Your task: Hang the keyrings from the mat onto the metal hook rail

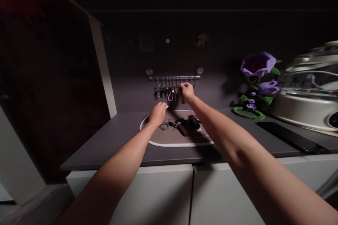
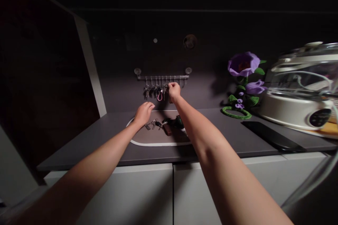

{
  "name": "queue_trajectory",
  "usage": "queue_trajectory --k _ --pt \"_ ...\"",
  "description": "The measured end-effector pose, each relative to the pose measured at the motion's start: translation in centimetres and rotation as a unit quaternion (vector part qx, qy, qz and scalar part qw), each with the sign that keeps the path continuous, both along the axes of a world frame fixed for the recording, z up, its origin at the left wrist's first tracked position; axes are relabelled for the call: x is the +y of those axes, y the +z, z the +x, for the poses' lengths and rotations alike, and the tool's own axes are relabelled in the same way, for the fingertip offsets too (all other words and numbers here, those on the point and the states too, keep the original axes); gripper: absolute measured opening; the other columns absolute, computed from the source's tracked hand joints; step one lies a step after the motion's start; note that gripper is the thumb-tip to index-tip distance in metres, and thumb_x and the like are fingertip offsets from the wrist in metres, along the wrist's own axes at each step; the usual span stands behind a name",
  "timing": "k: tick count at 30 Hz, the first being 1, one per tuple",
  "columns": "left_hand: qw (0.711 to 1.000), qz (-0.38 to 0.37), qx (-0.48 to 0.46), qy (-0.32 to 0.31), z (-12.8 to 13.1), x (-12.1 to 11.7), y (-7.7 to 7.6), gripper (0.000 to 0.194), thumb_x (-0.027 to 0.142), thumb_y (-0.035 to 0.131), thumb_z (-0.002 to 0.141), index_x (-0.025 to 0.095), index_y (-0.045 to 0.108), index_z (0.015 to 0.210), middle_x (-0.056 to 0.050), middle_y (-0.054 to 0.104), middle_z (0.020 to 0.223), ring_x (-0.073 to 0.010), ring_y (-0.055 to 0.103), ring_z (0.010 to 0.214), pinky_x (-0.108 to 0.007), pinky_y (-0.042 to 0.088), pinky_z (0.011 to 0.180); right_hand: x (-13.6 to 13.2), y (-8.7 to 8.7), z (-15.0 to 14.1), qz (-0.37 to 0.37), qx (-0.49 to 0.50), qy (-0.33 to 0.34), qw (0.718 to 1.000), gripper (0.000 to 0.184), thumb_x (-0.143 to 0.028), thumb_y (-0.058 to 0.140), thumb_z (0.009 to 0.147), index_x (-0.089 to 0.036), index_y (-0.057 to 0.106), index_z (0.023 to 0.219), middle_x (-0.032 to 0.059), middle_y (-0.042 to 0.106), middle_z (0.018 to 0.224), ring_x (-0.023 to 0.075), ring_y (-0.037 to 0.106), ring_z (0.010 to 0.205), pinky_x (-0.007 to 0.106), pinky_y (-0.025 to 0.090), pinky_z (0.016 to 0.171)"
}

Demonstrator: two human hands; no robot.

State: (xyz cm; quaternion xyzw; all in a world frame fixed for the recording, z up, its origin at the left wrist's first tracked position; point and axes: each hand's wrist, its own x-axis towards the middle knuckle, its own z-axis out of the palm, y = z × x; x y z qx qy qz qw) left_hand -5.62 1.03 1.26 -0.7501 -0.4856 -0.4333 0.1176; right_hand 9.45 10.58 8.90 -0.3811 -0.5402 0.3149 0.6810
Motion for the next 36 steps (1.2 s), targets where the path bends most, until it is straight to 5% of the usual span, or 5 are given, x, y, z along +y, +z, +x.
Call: queue_trajectory --k 26,36 --pt "1.0 -0.021 -0.001 0.02 -0.3 0.0 0.2 0.02 0.02 0.041 0.085 0.018 0.06 0.081 -0.005 0.059 0.08 -0.0152 0.053 0.075 -0.024 0.037 0.067 1.1 -2.0 -0.4 -0.057 0.015 -0.041 0.997 0.013 -0.025 0.047 0.076 -0.015 0.054 0.08 -0.0006 0.052 0.067 0.0064 0.044 0.051 0.02 0.044 0.05" --pt "1.0 -0.022 -0.001 -0.002 -0.7 0.2 0.1 0.021 0.022 0.042 0.085 0.018 0.062 0.082 -0.005 0.06 0.081 -0.0157 0.054 0.078 -0.025 0.038 0.07 0.3 -2.2 0.4 -0.04 -0.072 -0.059 0.995 0.033 -0.02 0.048 0.075 -0.01 0.054 0.106 0.0102 0.061 0.102 0.0129 0.057 0.086 0.025 0.044 0.081"
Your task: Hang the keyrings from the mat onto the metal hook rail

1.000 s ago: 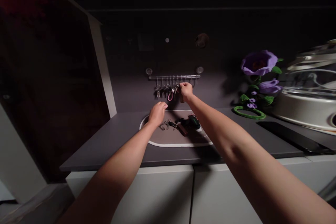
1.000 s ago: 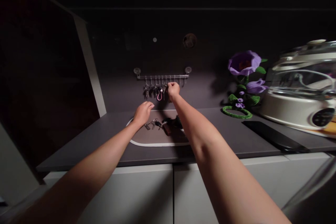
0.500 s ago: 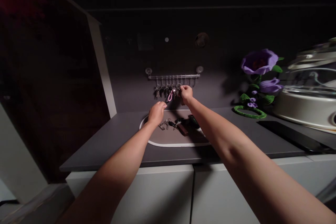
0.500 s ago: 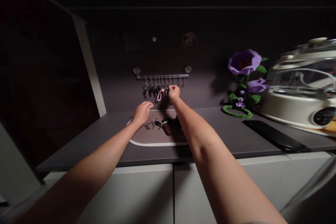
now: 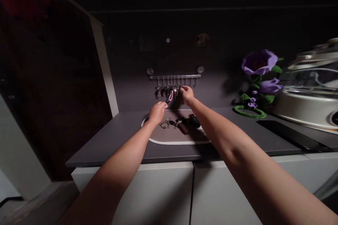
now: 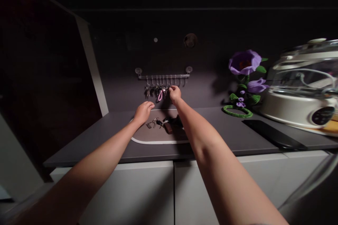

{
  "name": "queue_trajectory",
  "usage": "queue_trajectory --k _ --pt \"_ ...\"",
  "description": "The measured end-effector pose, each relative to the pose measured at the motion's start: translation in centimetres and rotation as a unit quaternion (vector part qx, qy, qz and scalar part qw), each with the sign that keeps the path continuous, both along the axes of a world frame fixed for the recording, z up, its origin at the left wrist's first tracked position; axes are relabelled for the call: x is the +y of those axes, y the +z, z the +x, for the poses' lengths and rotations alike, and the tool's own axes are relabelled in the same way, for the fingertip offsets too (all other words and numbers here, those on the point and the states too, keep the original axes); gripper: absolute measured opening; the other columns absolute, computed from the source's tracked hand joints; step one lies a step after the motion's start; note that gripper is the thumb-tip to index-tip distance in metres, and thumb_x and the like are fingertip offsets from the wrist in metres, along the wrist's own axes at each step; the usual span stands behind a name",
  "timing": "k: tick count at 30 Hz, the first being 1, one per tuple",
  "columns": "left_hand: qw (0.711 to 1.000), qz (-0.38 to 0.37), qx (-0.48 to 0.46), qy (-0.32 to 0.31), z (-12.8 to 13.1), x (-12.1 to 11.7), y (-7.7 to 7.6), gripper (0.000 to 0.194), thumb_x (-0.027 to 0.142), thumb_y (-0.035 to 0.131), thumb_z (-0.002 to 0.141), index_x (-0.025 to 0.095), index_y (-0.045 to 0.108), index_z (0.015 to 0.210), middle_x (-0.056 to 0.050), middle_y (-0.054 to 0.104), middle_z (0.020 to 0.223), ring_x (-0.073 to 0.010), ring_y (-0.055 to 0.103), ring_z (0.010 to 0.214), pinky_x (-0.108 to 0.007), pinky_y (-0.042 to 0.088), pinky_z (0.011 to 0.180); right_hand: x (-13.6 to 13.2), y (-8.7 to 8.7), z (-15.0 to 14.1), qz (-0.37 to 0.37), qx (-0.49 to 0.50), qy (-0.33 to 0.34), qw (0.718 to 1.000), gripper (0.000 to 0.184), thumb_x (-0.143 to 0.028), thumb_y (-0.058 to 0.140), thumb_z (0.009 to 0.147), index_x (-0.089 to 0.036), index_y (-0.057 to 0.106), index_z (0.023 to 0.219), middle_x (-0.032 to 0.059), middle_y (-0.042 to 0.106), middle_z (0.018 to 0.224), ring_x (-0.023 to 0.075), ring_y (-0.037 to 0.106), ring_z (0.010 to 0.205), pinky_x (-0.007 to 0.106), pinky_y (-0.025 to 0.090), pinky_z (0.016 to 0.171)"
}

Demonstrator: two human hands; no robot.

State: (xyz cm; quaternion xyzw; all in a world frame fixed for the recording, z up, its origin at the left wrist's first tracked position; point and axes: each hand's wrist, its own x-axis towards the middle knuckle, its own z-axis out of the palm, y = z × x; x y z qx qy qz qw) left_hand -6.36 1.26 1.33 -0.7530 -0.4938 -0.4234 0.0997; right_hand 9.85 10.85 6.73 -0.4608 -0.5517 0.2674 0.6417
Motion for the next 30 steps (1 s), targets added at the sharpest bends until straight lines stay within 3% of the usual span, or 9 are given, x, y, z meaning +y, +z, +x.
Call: queue_trajectory --k 7,12,18,22,25,30 --pt "0.999 -0.01 -0.011 -0.029 -0.4 -0.2 0.1 0.02 0.02 0.044 0.083 0.018 0.064 0.083 -0.005 0.062 0.082 -0.0153 0.054 0.079 -0.024 0.039 0.072 -1.9 0.9 0.2 0.003 -0.044 0.014 0.999 0.048 -0.015 0.049 0.075 -0.009 0.043 0.123 0.0155 0.049 0.124 0.0151 0.05 0.11 0.025 0.038 0.093" --pt "0.998 -0.036 0.009 -0.046 -0.5 -0.4 0.1 0.02 0.021 0.047 0.081 0.018 0.065 0.086 -0.006 0.064 0.086 -0.0166 0.055 0.084 -0.026 0.04 0.076 -3.6 1.0 0.3 0.026 -0.053 0.042 0.997 0.046 -0.018 0.05 0.076 -0.011 0.044 0.121 0.0146 0.051 0.12 0.0158 0.052 0.106 0.028 0.041 0.091" --pt "0.994 -0.077 0.048 -0.067 -0.5 -0.7 0.0 0.02 0.02 0.049 0.079 0.018 0.066 0.09 -0.007 0.064 0.091 -0.0181 0.056 0.088 -0.029 0.042 0.081 -6.1 -1.2 0.1 0.057 -0.08 0.121 0.988 0.033 -0.02 0.051 0.076 -0.012 0.053 0.107 0.01 0.061 0.102 0.0136 0.057 0.089 0.03 0.046 0.082" --pt "0.989 -0.095 0.075 -0.085 -0.5 -0.4 -0.5 0.021 0.019 0.05 0.078 0.017 0.066 0.092 -0.007 0.064 0.094 -0.019 0.056 0.092 -0.031 0.041 0.086 -7.6 -3.3 0.2 0.048 -0.171 0.162 0.971 0.021 -0.019 0.05 0.078 -0.011 0.06 0.094 0.0082 0.066 0.088 0.0123 0.06 0.079 0.027 0.046 0.078" --pt "0.985 -0.107 0.097 -0.093 -0.6 -0.2 -0.9 0.022 0.02 0.05 0.079 0.018 0.067 0.093 -0.007 0.065 0.094 -0.0192 0.057 0.093 -0.031 0.041 0.088 -8.7 -4.3 0.5 0.055 -0.3 0.123 0.944 0.02 -0.021 0.051 0.079 -0.012 0.062 0.093 0.0076 0.067 0.086 0.0136 0.06 0.08 0.028 0.044 0.08" --pt "0.978 -0.124 0.127 -0.11 -0.6 0.2 -1.2 0.023 0.02 0.048 0.08 0.017 0.067 0.091 -0.008 0.066 0.092 -0.0194 0.058 0.09 -0.032 0.043 0.086 -9.9 -4.7 1.0 0.073 -0.519 0.102 0.846 0.022 -0.02 0.05 0.079 -0.016 0.065 0.094 0.007 0.067 0.095 0.016 0.06 0.088 0.024 0.041 0.079"
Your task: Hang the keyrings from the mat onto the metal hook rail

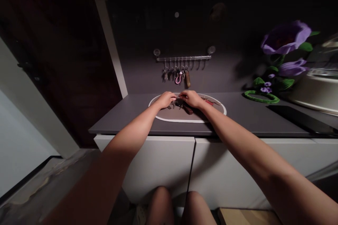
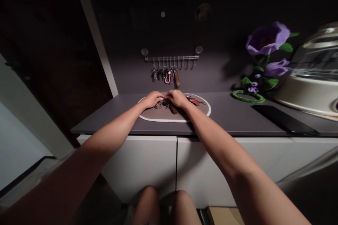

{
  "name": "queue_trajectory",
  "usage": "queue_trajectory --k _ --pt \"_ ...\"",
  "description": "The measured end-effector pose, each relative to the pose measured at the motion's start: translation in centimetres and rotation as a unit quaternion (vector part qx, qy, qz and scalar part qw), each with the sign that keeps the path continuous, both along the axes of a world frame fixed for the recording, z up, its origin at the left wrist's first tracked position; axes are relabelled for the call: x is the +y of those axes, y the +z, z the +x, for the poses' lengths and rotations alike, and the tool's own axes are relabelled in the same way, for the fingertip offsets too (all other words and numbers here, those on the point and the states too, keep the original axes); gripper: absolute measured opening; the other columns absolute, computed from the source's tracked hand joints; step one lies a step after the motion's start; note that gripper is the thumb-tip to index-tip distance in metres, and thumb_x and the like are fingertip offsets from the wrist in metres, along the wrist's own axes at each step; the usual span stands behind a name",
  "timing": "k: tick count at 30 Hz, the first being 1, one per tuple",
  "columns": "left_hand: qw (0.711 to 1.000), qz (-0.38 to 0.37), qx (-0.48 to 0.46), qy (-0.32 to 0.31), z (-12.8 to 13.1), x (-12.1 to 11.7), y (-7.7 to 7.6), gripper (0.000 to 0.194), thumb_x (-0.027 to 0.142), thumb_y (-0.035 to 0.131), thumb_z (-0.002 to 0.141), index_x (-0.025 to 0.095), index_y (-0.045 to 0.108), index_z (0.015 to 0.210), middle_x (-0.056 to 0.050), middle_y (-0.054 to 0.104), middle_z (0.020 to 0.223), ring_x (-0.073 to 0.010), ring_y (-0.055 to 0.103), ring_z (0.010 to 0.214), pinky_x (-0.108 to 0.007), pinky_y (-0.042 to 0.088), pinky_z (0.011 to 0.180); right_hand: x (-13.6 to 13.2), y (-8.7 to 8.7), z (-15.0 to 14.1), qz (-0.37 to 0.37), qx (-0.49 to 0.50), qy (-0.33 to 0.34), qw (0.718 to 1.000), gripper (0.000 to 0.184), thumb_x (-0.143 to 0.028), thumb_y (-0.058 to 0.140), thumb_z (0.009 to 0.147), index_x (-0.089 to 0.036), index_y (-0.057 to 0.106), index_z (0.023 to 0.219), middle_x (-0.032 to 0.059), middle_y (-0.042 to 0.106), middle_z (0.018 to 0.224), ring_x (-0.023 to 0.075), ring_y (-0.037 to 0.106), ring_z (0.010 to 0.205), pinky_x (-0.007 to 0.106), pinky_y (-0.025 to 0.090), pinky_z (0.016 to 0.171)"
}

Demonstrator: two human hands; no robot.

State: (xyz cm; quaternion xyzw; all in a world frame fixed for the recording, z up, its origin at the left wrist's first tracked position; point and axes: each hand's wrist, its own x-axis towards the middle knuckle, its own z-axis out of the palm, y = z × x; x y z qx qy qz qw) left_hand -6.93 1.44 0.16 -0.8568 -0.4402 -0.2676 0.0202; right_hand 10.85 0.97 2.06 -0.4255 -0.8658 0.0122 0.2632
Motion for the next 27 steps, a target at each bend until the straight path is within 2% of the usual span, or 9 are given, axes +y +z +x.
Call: queue_trajectory --k 3,7,12,15,20,24,27 --pt "1.0 -0.022 0.006 -0.012 -0.1 0.2 -0.1 0.022 0.02 0.046 0.08 0.018 0.067 0.088 -0.006 0.066 0.087 -0.0172 0.059 0.086 -0.03 0.043 0.084 -0.1 0.1 0.0 -0.007 -0.063 -0.013 0.998 0.024 -0.02 0.049 0.079 -0.016 0.066 0.095 0.006 0.068 0.093 0.0153 0.06 0.085 0.022 0.041 0.076" --pt "0.999 -0.031 -0.011 -0.027 -0.1 0.6 -0.4 0.021 0.02 0.047 0.079 0.017 0.067 0.079 -0.005 0.066 0.081 -0.0163 0.059 0.081 -0.031 0.043 0.083 0.2 0.0 -0.1 -0.01 -0.086 -0.017 0.996 0.025 -0.022 0.048 0.08 -0.017 0.067 0.095 0.0059 0.068 0.092 0.0153 0.06 0.083 0.021 0.04 0.074" --pt "0.993 -0.05 -0.106 -0.033 -0.1 0.6 -0.6 0.011 0.017 0.056 0.071 0.017 0.065 0.065 -0.005 0.063 0.07 -0.0173 0.058 0.074 -0.032 0.043 0.082 0.9 -0.3 -0.2 -0.013 -0.075 -0.014 0.997 0.024 -0.021 0.049 0.079 -0.017 0.068 0.092 0.0067 0.068 0.09 0.0165 0.06 0.079 0.022 0.04 0.071" --pt "0.985 -0.07 -0.157 -0.017 -0.1 0.3 -0.4 0.008 0.015 0.059 0.068 0.016 0.063 0.061 -0.004 0.061 0.066 -0.0166 0.056 0.071 -0.033 0.043 0.082 1.5 -0.6 -0.2 -0.01 -0.077 -0.008 0.997 0.024 -0.022 0.049 0.079 -0.017 0.068 0.092 0.0064 0.068 0.09 0.0161 0.06 0.078 0.022 0.039 0.07" --pt "0.978 -0.097 -0.185 0.03 0.1 -0.2 0.0 0.006 0.016 0.059 0.07 0.014 0.062 0.065 -0.002 0.059 0.065 -0.0137 0.053 0.065 -0.034 0.044 0.078 1.9 -0.7 -0.1 0.016 -0.099 -0.008 0.995 0.025 -0.024 0.047 0.079 -0.018 0.069 0.09 0.0072 0.069 0.087 0.0162 0.06 0.075 0.022 0.038 0.067" --pt "0.953 -0.149 -0.26 0.037 0.2 -0.3 0.0 0.007 0.015 0.058 0.072 0.012 0.058 0.066 0.001 0.055 0.059 -0.0092 0.049 0.055 -0.033 0.046 0.073 1.9 -0.7 0.0 0.032 -0.118 -0.008 0.992 0.027 -0.023 0.045 0.079 -0.018 0.069 0.09 0.0078 0.069 0.087 0.0166 0.06 0.075 0.023 0.038 0.066" --pt "0.914 -0.221 -0.339 0.016 0.4 -0.4 0.0 0.01 0.014 0.056 0.076 0.012 0.054 0.067 0.001 0.053 0.057 -0.0064 0.048 0.052 -0.032 0.047 0.07 1.8 -0.7 -0.1 0.037 -0.12 -0.004 0.992 0.027 -0.023 0.045 0.079 -0.017 0.069 0.09 0.0079 0.069 0.087 0.0165 0.06 0.075 0.023 0.037 0.065"
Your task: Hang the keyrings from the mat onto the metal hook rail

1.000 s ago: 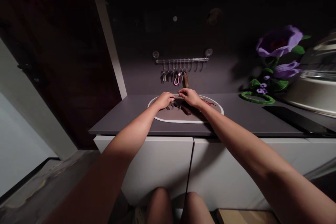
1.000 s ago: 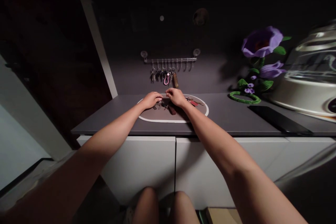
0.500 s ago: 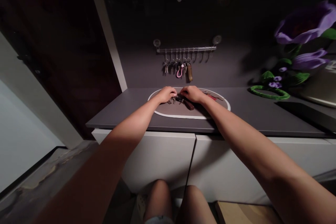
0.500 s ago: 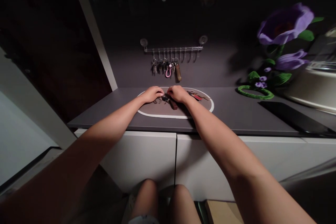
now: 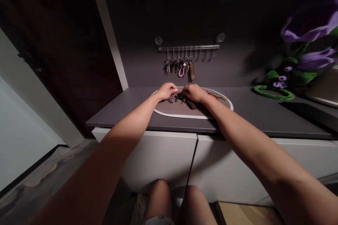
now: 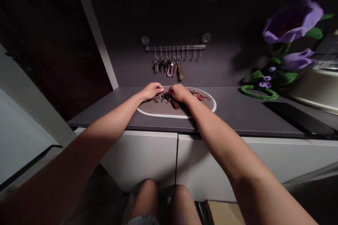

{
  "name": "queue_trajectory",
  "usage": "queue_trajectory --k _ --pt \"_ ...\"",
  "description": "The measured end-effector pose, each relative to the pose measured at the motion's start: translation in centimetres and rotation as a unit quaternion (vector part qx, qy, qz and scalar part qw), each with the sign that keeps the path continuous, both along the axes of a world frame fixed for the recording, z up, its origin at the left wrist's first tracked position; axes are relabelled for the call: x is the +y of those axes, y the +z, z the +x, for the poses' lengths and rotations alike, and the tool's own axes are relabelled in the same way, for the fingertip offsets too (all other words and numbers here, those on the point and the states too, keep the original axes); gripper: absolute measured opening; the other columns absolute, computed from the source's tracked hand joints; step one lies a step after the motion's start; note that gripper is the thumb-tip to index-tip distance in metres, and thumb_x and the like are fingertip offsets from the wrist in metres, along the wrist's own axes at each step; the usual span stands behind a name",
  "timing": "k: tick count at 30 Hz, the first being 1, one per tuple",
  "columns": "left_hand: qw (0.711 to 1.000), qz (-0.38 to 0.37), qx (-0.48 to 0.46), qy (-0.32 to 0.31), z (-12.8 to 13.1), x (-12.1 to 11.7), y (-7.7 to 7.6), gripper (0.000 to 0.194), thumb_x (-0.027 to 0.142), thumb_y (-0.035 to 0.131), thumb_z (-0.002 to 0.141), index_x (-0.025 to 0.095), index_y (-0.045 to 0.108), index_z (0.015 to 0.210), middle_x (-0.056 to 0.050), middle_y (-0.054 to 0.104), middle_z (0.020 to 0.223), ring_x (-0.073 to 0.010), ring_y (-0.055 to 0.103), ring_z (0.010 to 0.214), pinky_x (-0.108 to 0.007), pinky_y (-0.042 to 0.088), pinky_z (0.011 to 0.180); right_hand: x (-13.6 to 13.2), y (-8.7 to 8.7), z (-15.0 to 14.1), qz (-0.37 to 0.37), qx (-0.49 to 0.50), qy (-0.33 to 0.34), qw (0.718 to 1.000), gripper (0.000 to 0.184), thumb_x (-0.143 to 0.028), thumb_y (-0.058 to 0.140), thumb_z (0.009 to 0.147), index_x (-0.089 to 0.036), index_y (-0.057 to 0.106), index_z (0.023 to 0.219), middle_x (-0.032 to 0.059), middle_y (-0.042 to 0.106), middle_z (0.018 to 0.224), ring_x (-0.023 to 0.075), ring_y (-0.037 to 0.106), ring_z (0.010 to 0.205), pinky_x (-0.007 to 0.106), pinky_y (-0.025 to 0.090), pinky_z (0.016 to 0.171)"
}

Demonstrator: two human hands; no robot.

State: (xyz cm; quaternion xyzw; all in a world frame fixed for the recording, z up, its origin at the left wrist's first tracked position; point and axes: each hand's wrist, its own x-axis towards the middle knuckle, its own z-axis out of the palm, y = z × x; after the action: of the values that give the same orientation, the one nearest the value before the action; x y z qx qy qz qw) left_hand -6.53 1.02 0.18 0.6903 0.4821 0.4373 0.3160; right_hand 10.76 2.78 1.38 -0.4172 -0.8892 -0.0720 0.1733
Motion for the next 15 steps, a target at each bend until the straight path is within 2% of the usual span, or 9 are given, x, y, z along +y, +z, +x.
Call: queue_trajectory --k 4,9,15 --pt "0.992 -0.065 -0.11 -0.017 0.2 -0.4 0.4 0.012 0.017 0.057 0.077 0.012 0.05 0.069 -0.001 0.057 0.063 -0.0057 0.052 0.056 -0.031 0.048 0.072 -0.4 0.2 -0.1 -0.003 0.007 0.003 1.0 0.025 -0.022 0.046 0.079 -0.017 0.069 0.089 0.0076 0.069 0.087 0.0161 0.06 0.076 0.022 0.037 0.067" --pt "0.982 -0.094 -0.163 -0.002 0.4 -1.0 1.0 0.01 0.018 0.057 0.078 0.013 0.049 0.073 -0.001 0.059 0.066 -0.0058 0.054 0.056 -0.034 0.049 0.075 -1.0 0.5 -0.3 -0.003 0.032 0.009 0.999 0.024 -0.02 0.047 0.079 -0.017 0.068 0.089 0.0086 0.068 0.088 0.0173 0.06 0.078 0.023 0.038 0.069" --pt "0.967 -0.111 -0.227 -0.013 0.3 -0.6 1.2 0.01 0.019 0.057 0.078 0.012 0.049 0.076 -0.003 0.062 0.071 -0.0075 0.059 0.062 -0.035 0.048 0.08 -1.2 0.7 -0.4 0.003 0.08 0.014 0.997 0.024 -0.021 0.046 0.08 -0.016 0.065 0.096 0.0096 0.066 0.094 0.0177 0.06 0.083 0.023 0.039 0.072"
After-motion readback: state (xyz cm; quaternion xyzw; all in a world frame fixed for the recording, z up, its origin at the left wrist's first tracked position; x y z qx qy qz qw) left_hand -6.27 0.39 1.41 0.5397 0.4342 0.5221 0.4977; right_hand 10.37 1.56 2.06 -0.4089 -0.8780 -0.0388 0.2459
